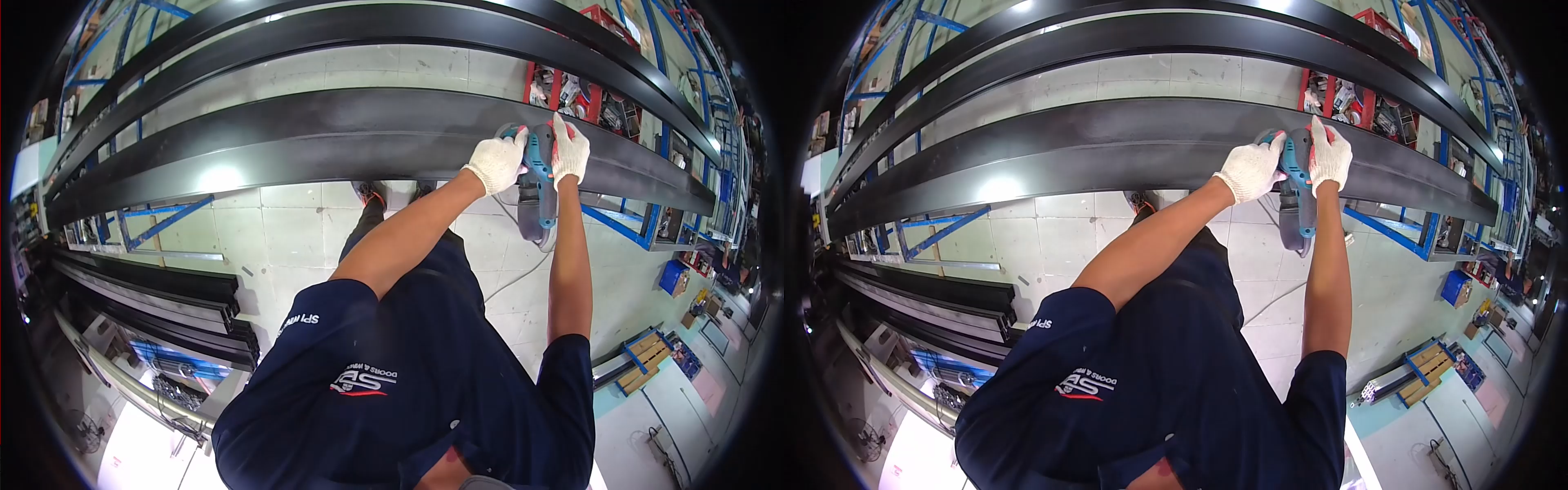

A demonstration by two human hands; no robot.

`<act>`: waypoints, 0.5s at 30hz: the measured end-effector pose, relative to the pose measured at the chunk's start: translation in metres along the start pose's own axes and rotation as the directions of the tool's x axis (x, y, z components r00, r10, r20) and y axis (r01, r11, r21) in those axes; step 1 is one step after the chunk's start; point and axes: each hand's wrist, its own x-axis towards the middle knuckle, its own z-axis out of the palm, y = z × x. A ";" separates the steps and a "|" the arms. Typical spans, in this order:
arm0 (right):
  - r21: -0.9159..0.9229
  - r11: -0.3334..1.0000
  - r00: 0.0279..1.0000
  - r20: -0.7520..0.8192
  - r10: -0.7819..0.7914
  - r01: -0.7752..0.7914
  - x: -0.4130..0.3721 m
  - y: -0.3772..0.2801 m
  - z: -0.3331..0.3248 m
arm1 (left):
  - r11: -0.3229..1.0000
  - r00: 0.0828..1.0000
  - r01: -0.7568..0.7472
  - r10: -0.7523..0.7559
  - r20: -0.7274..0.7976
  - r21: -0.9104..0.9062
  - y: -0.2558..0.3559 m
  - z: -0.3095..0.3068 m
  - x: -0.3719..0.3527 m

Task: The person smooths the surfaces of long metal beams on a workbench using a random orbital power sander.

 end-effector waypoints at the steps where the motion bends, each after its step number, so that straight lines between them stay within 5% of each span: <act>1: -0.052 0.998 1.000 -0.007 -0.030 0.030 0.000 -0.003 0.006 | 1.000 1.000 0.009 -0.010 -0.025 -0.022 -0.001 -0.002 -0.005; 8: -0.080 0.969 0.930 0.310 -0.199 0.234 -0.053 -0.052 0.119 | 0.960 0.959 0.280 -0.281 -0.023 -0.022 -0.067 -0.087 -0.074; 10: 0.069 0.979 0.866 0.458 -0.202 0.192 -0.079 -0.074 0.167 | 0.923 0.921 0.384 -0.385 -0.055 -0.023 -0.092 -0.115 -0.106; 11: 0.001 0.994 0.833 0.546 -0.089 0.106 -0.098 -0.096 0.184 | 0.902 0.898 0.432 -0.432 -0.082 -0.016 -0.103 -0.130 -0.122; 13: 0.092 0.956 0.739 0.616 -0.274 0.277 -0.124 -0.099 0.233 | 0.872 0.864 0.489 -0.490 -0.116 -0.037 -0.122 -0.160 -0.156; 15: -0.098 0.960 0.583 0.809 -0.078 0.263 -0.160 -0.147 0.253 | 0.829 0.821 0.554 -0.559 -0.113 -0.079 -0.160 -0.173 -0.194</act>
